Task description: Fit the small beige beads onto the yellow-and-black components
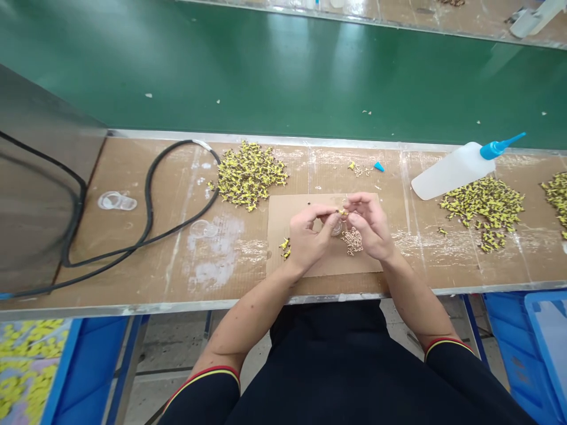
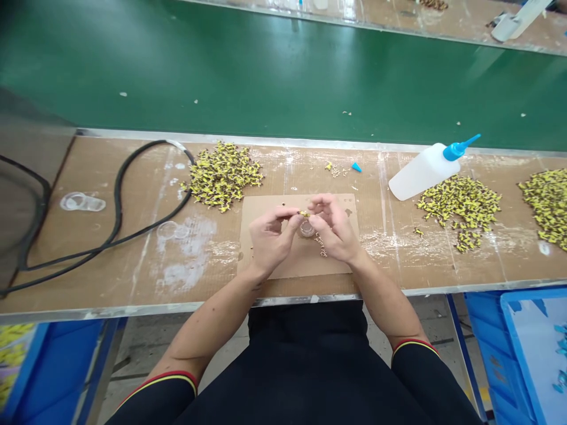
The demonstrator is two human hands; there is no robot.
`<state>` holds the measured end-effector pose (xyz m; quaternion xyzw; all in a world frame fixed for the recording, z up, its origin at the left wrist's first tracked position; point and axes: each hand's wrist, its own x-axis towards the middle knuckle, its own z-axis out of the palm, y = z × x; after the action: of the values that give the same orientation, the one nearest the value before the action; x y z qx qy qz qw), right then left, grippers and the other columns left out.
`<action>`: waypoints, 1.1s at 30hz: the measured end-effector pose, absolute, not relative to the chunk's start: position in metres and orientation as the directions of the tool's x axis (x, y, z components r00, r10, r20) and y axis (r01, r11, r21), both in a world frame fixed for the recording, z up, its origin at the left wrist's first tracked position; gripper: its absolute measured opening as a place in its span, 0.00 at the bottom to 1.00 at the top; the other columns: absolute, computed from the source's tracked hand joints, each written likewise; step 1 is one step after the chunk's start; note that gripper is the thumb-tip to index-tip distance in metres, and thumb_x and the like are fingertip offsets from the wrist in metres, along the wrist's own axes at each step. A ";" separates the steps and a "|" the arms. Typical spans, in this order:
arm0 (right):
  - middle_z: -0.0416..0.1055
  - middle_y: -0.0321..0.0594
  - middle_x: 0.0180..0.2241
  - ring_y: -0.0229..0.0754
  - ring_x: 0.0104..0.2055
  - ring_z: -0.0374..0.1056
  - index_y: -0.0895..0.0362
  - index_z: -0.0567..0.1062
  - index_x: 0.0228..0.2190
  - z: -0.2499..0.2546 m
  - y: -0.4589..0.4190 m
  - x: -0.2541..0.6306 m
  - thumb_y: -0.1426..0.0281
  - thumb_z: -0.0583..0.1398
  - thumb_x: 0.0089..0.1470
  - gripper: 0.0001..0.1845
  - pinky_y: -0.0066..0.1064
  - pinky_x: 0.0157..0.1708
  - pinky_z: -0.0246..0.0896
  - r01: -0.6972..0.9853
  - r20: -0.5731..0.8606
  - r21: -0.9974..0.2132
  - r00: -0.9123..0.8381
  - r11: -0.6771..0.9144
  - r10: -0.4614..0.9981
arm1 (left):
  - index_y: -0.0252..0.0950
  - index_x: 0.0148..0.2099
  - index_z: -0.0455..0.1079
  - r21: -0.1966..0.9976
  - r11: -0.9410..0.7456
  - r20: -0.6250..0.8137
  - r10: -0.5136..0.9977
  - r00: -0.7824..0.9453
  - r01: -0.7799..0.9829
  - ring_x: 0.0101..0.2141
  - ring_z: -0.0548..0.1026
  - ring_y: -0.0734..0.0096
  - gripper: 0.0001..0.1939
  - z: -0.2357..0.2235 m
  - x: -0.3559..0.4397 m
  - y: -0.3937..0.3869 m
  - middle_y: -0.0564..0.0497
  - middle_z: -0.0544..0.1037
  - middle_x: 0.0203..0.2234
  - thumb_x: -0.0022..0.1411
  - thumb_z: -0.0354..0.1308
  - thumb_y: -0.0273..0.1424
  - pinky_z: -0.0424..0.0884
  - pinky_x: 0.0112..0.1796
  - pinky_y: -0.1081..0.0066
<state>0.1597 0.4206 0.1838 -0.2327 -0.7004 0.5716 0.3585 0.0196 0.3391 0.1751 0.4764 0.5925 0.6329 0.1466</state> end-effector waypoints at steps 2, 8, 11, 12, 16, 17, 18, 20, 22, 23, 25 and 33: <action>0.70 0.40 0.44 0.39 0.39 0.71 0.49 0.69 0.49 0.185 0.424 0.165 0.64 0.58 0.65 0.12 0.32 0.33 0.69 -0.109 0.257 -0.965 -0.579 0.239 0.773 | 0.37 0.40 0.79 0.868 -0.219 0.466 0.672 -0.575 0.446 0.30 0.78 0.74 0.05 0.175 -0.002 0.343 0.51 0.83 0.31 0.66 0.63 0.33 0.75 0.35 0.72; 0.73 0.37 0.37 0.37 0.34 0.71 0.51 0.74 0.43 0.192 0.436 0.176 0.68 0.57 0.66 0.06 0.31 0.30 0.66 -0.075 0.327 -0.934 -0.577 0.350 0.748 | 0.37 0.39 0.76 0.689 0.092 0.668 0.304 -0.680 0.719 0.37 0.77 0.66 0.04 0.162 -0.104 0.351 0.48 0.82 0.34 0.66 0.61 0.31 0.72 0.40 0.65; 0.73 0.37 0.33 0.38 0.31 0.69 0.52 0.75 0.38 0.198 0.439 0.179 0.68 0.58 0.66 0.06 0.31 0.29 0.64 -0.001 0.327 -0.896 -0.676 0.443 0.661 | 0.38 0.38 0.76 0.622 0.296 0.559 0.481 -0.675 0.725 0.45 0.76 0.57 0.03 0.154 -0.130 0.350 0.46 0.81 0.37 0.62 0.62 0.25 0.69 0.52 0.55; 0.73 0.37 0.32 0.38 0.31 0.69 0.52 0.75 0.36 0.200 0.440 0.180 0.68 0.58 0.66 0.06 0.32 0.29 0.64 0.019 0.331 -0.881 -0.689 0.473 0.645 | 0.38 0.38 0.76 0.612 0.332 0.520 0.515 -0.681 0.718 0.47 0.76 0.55 0.04 0.154 -0.132 0.349 0.46 0.81 0.38 0.61 0.63 0.25 0.67 0.54 0.53; 0.73 0.37 0.30 0.39 0.30 0.68 0.53 0.75 0.34 0.205 0.451 0.191 0.66 0.58 0.66 0.09 0.33 0.31 0.62 0.130 0.351 -0.818 -0.660 0.561 0.665 | 0.37 0.40 0.75 0.628 0.274 0.590 0.443 -0.675 0.728 0.47 0.75 0.57 0.04 0.168 -0.124 0.334 0.46 0.80 0.39 0.64 0.59 0.26 0.68 0.52 0.55; 0.73 0.37 0.29 0.39 0.29 0.67 0.53 0.75 0.33 0.206 0.455 0.194 0.66 0.58 0.66 0.09 0.33 0.30 0.61 0.183 0.331 -0.794 -0.669 0.579 0.665 | 0.37 0.38 0.74 0.635 0.212 0.606 0.459 -0.649 0.743 0.43 0.76 0.60 0.04 0.175 -0.121 0.329 0.47 0.80 0.37 0.64 0.58 0.26 0.70 0.49 0.59; 0.73 0.37 0.29 0.39 0.28 0.67 0.53 0.75 0.32 0.205 0.459 0.197 0.66 0.58 0.66 0.10 0.33 0.30 0.61 0.244 0.292 -0.763 -0.695 0.598 0.657 | 0.37 0.36 0.74 0.643 0.139 0.592 0.533 -0.604 0.753 0.39 0.76 0.63 0.04 0.181 -0.117 0.324 0.49 0.80 0.34 0.64 0.58 0.26 0.71 0.45 0.62; 0.74 0.37 0.29 0.41 0.29 0.68 0.53 0.76 0.31 0.202 0.466 0.202 0.65 0.60 0.64 0.09 0.33 0.30 0.61 0.359 0.161 -0.676 -0.780 0.643 0.605 | 0.37 0.34 0.73 0.667 -0.005 0.444 0.805 -0.392 0.745 0.35 0.76 0.67 0.05 0.193 -0.109 0.316 0.51 0.79 0.30 0.64 0.58 0.28 0.71 0.40 0.67; 0.77 0.39 0.32 0.44 0.33 0.72 0.53 0.78 0.33 0.196 0.471 0.205 0.65 0.63 0.60 0.06 0.34 0.34 0.63 0.411 0.016 -0.591 -0.854 0.694 0.520 | 0.37 0.39 0.76 0.689 -0.080 0.182 0.981 -0.065 0.720 0.37 0.77 0.68 0.05 0.200 -0.100 0.312 0.51 0.81 0.34 0.63 0.62 0.32 0.71 0.41 0.68; 0.78 0.40 0.35 0.46 0.36 0.73 0.53 0.78 0.34 0.192 0.473 0.205 0.65 0.65 0.58 0.05 0.35 0.36 0.65 0.412 -0.035 -0.563 -0.878 0.717 0.477 | 0.38 0.43 0.76 0.687 -0.091 0.050 0.996 0.078 0.721 0.39 0.78 0.67 0.08 0.201 -0.096 0.312 0.50 0.81 0.38 0.62 0.64 0.34 0.71 0.43 0.68; 0.79 0.41 0.38 0.48 0.39 0.75 0.52 0.79 0.35 0.184 0.475 0.204 0.67 0.66 0.56 0.04 0.36 0.37 0.66 0.396 -0.092 -0.531 -0.906 0.749 0.413 | 0.39 0.49 0.77 0.648 -0.080 -0.165 0.956 0.241 0.758 0.43 0.78 0.63 0.16 0.200 -0.087 0.314 0.49 0.80 0.43 0.58 0.69 0.35 0.71 0.45 0.66; 0.79 0.37 0.31 0.43 0.32 0.73 0.52 0.81 0.29 0.178 0.474 0.200 0.75 0.63 0.58 0.08 0.32 0.32 0.60 0.353 -0.085 -0.563 -0.924 0.747 0.373 | 0.38 0.35 0.78 0.560 -0.038 -0.304 0.920 0.248 0.827 0.38 0.77 0.63 0.06 0.187 -0.070 0.328 0.49 0.79 0.35 0.59 0.62 0.22 0.68 0.42 0.67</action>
<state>0.1998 0.4743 0.1783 -0.1943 -0.9344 0.2980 0.0166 -0.0703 0.3278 0.1872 0.7172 0.6091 0.0697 0.3314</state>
